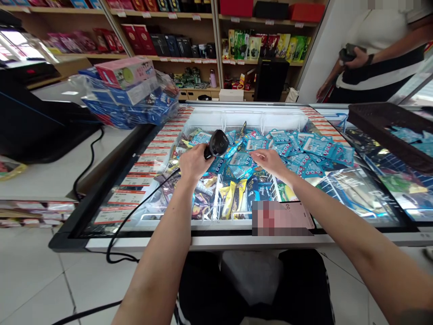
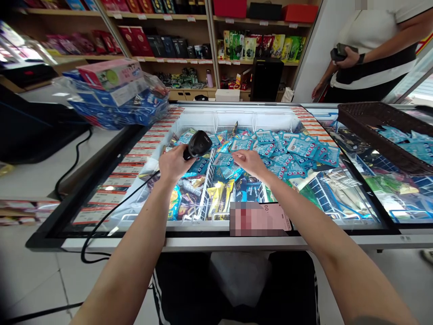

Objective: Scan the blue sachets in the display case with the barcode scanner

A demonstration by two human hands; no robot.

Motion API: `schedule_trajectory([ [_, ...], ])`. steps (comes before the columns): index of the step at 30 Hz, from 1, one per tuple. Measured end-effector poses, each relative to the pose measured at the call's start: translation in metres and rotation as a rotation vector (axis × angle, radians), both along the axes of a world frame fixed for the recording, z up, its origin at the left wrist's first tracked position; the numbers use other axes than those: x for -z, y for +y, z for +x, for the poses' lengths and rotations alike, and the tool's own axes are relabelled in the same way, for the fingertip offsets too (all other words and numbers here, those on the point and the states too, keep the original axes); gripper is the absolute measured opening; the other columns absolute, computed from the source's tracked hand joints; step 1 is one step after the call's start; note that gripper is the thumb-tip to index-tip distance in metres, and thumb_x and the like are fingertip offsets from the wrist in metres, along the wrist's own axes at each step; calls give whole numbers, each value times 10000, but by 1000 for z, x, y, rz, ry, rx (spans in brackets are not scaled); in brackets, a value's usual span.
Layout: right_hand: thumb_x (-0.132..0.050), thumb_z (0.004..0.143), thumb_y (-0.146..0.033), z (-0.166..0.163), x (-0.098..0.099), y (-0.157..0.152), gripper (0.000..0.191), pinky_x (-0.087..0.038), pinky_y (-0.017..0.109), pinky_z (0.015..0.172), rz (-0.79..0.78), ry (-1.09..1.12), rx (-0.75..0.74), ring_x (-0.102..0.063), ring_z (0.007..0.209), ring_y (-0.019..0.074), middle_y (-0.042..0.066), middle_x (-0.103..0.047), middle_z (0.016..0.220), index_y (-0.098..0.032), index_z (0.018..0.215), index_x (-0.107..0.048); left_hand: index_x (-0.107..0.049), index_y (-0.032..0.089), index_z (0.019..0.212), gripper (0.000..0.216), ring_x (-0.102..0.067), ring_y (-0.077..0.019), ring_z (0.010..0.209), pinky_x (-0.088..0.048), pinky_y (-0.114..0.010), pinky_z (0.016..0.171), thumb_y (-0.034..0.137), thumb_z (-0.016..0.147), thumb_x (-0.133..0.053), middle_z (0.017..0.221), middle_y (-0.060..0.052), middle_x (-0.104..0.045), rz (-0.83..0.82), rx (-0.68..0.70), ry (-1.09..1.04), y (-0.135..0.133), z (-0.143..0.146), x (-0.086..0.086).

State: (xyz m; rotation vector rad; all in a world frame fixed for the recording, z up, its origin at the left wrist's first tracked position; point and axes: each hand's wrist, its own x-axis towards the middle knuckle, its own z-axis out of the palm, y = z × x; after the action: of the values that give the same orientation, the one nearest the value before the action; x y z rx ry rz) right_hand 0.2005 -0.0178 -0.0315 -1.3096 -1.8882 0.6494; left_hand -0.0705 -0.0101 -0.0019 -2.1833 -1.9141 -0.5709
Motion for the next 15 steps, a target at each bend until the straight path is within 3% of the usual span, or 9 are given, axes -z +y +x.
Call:
schedule_trajectory([
  [3, -582, 750, -551, 1, 4, 7, 411, -471, 287, 506, -104, 247, 45, -548, 516, 135, -6, -609, 646, -224, 981, -676, -573, 237, 1113, 406, -611, -268, 971, -426, -329, 743, 480, 796, -498, 1089, -79, -653, -5, 5, -2, 0, 0, 0],
  [7, -690, 652, -488, 8, 8, 19, 550, -493, 296, 493, -84, 453, 104, -512, 480, 116, -60, -511, 597, -225, 1124, -585, -580, 239, 1097, 392, -615, -272, 961, -423, -327, 730, 473, 792, -499, 1063, -70, -660, 6, 5, -4, 0, 1, 0],
  [15, -685, 640, -457, 15, 16, 30, 442, -560, 334, 548, -58, 491, 194, -497, 500, 104, -85, -445, 562, -201, 985, -581, -578, 256, 1113, 383, -606, -266, 1000, -426, -318, 735, 428, 777, -513, 1087, -51, -662, -58, 119, 17, -4, 5, -2],
])
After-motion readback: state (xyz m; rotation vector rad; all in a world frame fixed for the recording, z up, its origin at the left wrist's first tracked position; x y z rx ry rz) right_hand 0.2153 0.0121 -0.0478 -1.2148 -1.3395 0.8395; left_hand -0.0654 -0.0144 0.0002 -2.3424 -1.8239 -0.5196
